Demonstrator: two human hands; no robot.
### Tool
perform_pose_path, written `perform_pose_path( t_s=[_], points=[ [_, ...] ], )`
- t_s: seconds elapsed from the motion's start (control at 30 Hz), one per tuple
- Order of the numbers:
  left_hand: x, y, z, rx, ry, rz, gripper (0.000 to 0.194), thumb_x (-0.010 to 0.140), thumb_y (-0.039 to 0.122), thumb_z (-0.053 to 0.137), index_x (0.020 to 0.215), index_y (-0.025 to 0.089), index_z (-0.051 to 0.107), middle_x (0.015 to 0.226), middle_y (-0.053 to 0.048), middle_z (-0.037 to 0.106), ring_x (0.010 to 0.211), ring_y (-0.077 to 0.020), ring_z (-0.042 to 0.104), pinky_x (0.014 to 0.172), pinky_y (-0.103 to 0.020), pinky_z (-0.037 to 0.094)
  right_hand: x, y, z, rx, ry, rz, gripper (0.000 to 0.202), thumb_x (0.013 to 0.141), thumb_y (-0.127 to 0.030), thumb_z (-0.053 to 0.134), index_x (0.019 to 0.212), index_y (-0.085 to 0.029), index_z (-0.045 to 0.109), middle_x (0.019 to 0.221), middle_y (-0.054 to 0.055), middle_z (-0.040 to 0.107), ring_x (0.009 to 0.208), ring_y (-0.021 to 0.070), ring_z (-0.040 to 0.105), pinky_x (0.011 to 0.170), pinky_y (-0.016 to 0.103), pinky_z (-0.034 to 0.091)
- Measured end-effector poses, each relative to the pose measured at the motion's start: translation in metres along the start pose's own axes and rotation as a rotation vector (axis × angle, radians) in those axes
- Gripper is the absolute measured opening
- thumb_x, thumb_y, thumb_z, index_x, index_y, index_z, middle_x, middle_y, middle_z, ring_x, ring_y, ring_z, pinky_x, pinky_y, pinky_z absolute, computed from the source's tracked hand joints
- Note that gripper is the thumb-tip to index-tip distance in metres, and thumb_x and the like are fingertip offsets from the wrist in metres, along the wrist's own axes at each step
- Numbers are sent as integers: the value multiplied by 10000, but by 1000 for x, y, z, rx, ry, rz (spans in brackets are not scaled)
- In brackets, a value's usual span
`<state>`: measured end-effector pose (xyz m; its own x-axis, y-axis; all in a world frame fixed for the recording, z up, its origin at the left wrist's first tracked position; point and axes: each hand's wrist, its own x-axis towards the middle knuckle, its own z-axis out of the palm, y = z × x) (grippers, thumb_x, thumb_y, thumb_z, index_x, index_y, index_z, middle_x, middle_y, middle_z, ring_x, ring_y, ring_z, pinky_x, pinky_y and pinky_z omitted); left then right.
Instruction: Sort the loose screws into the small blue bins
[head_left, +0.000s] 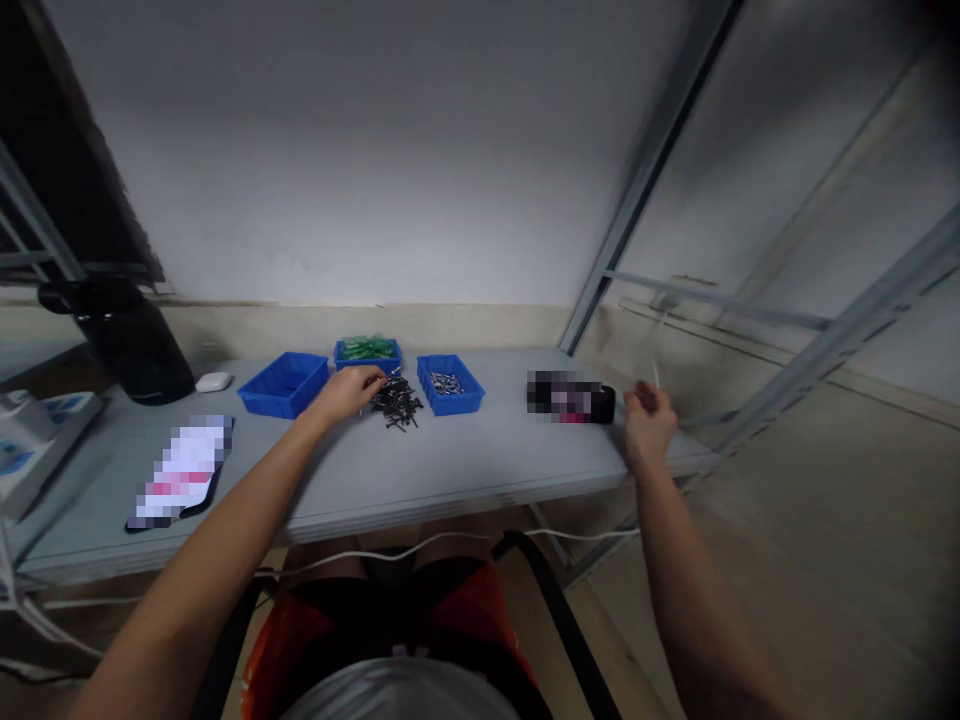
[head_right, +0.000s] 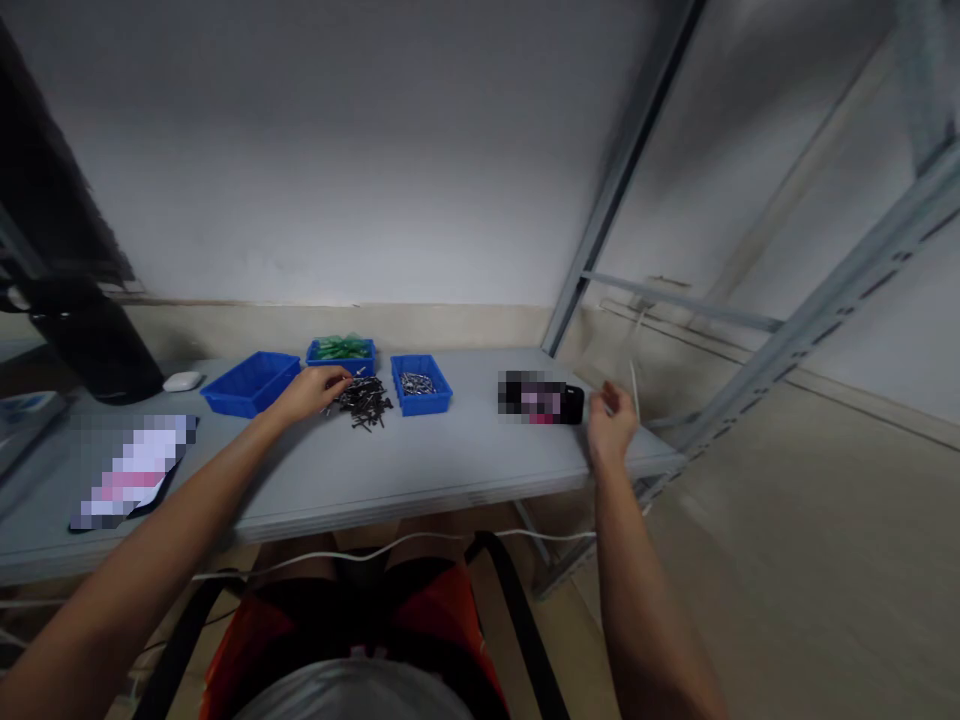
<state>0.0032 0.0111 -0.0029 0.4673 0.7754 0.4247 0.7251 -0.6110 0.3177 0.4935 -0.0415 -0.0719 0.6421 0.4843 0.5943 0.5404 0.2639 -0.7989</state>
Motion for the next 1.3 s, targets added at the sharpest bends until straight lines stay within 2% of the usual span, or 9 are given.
perform_pose_path(
  t_s=[0.03,0.1,0.17,0.3,0.47,0.73,1.0,1.17,1.3],
  points=[
    [0,0,0,-1,0,-2,256,909,289,468,947,183,698,838,-69,696,708,-178,580,652,-284,391,-6,-17,1,-78,74,-98,376,806,-425,533,1113,-222,611,1146,116,622,1098,287,589,999,515,437],
    [-1,0,-1,-1,5,-3,245,903,284,478,940,194,703,830,-68,697,695,-180,580,649,-283,395,-23,-57,13,-156,6,-263,307,838,-403,498,1040,-219,639,1067,122,642,1025,284,605,945,494,474],
    [-1,-1,-1,8,26,5,242,902,286,482,942,197,703,843,-70,701,700,-181,587,653,-281,400,-43,-100,41,-143,-235,-402,268,863,-375,479,999,-219,650,1016,112,656,964,259,614,927,455,483],
    [-2,-2,-3,41,43,-31,218,898,280,498,932,196,697,860,-67,707,729,-190,607,655,-278,403,-77,-172,126,-25,-675,-681,247,914,-324,479,1060,-213,645,1055,101,653,1047,260,581,973,438,446],
    [-3,-5,-3,93,51,-74,206,898,280,507,918,199,695,857,-72,708,775,-215,629,675,-284,423,-106,-204,199,15,-891,-845,260,959,-280,448,1137,-209,623,1115,97,638,1097,239,559,1009,410,418],
    [0,-10,1,29,65,-39,210,890,277,507,907,186,696,863,-71,708,765,-195,622,709,-292,450,-123,-179,202,-143,-905,-892,256,973,-253,425,1113,-212,636,1064,86,666,1022,242,589,959,415,436],
    [4,4,-1,-225,253,-25,191,873,297,548,889,167,687,900,-54,717,805,-176,629,770,-295,494,-132,-189,202,-94,-902,-738,222,972,-274,444,1011,-212,654,1001,83,671,978,238,589,876,384,454],
    [3,14,1,-274,265,18,191,870,291,554,891,157,688,909,-62,717,818,-175,630,769,-290,499,-140,-192,202,-37,-981,-700,187,960,-261,462,954,-211,642,948,73,670,919,221,604,837,363,461],
    [4,12,-2,-271,315,-28,189,871,297,559,903,158,682,906,-59,713,808,-178,623,748,-292,494,-132,-192,201,40,-930,-635,175,945,-269,474,940,-205,638,950,64,680,892,203,611,825,334,459]
  ],
)
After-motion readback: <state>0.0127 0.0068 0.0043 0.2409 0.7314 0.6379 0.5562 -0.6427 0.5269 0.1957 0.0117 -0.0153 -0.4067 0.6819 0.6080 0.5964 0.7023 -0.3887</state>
